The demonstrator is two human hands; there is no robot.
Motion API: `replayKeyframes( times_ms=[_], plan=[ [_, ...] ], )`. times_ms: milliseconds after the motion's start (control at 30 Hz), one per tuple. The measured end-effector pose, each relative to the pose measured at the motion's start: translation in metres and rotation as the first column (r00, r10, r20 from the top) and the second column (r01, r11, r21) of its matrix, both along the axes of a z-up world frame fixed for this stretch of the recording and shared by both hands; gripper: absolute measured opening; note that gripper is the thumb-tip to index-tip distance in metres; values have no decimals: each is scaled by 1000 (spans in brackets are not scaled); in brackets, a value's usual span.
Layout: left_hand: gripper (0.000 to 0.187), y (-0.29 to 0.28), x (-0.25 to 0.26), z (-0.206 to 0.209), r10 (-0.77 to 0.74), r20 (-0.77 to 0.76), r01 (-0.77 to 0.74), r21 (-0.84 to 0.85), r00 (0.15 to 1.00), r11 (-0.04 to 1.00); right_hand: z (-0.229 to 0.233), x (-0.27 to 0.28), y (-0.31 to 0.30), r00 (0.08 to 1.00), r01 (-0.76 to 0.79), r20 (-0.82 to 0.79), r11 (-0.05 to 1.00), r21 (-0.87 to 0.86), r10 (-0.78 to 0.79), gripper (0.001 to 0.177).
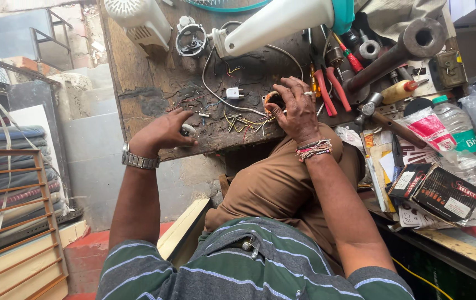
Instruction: The person disassembles a small electric motor, removes the rotor, and uses pliers to adjust the internal windings. They then reassemble the motor by inserting the rotor back into the stator and aligning the housing.
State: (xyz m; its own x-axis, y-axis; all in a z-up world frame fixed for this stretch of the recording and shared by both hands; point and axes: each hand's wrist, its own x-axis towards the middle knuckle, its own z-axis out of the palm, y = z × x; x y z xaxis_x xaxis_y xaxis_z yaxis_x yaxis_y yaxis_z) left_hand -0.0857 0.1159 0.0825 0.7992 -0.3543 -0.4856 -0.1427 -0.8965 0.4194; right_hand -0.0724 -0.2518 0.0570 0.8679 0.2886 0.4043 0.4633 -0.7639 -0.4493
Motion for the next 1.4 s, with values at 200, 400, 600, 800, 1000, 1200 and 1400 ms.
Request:
replayKeyframes(
  times_ms=[200, 400, 600, 800, 1000, 1200, 1400],
  plan=[
    [80, -12, 5, 18, 39, 171, -61, 121, 984, 991, 1, 1, 1, 1000, -2, 2, 1000, -7, 2, 52],
    [79, -32, 93, -12, 747, -159, -653, -622, 645, 432, -2, 0, 4, 1000, 9, 7, 1000, -7, -8, 47],
    [56, -26, 173, -93, 813, -476, -825, -565, 335, 9, -2, 0, 1, 999, 20, 32, 1000, 15, -20, 41],
    [35, -11, 195, -146, 762, -548, -834, -551, 345, -18, -3, 11, 3, 999, 41, 29, 997, 59, -43, 36],
    [24, -35, 141, -88, 592, -759, -818, -506, 271, -274, -24, 24, -1, 990, 123, -97, 950, 286, -99, 39],
    [24, -85, 82, -34, 551, -751, -653, -627, 363, -424, -48, 98, -3, 805, 564, -579, 141, 814, 124, 53],
    [19, -115, 54, -17, 606, -562, -463, -822, 563, -332, -40, 118, -13, 844, 474, -393, -165, 865, 365, 70]
  ],
)
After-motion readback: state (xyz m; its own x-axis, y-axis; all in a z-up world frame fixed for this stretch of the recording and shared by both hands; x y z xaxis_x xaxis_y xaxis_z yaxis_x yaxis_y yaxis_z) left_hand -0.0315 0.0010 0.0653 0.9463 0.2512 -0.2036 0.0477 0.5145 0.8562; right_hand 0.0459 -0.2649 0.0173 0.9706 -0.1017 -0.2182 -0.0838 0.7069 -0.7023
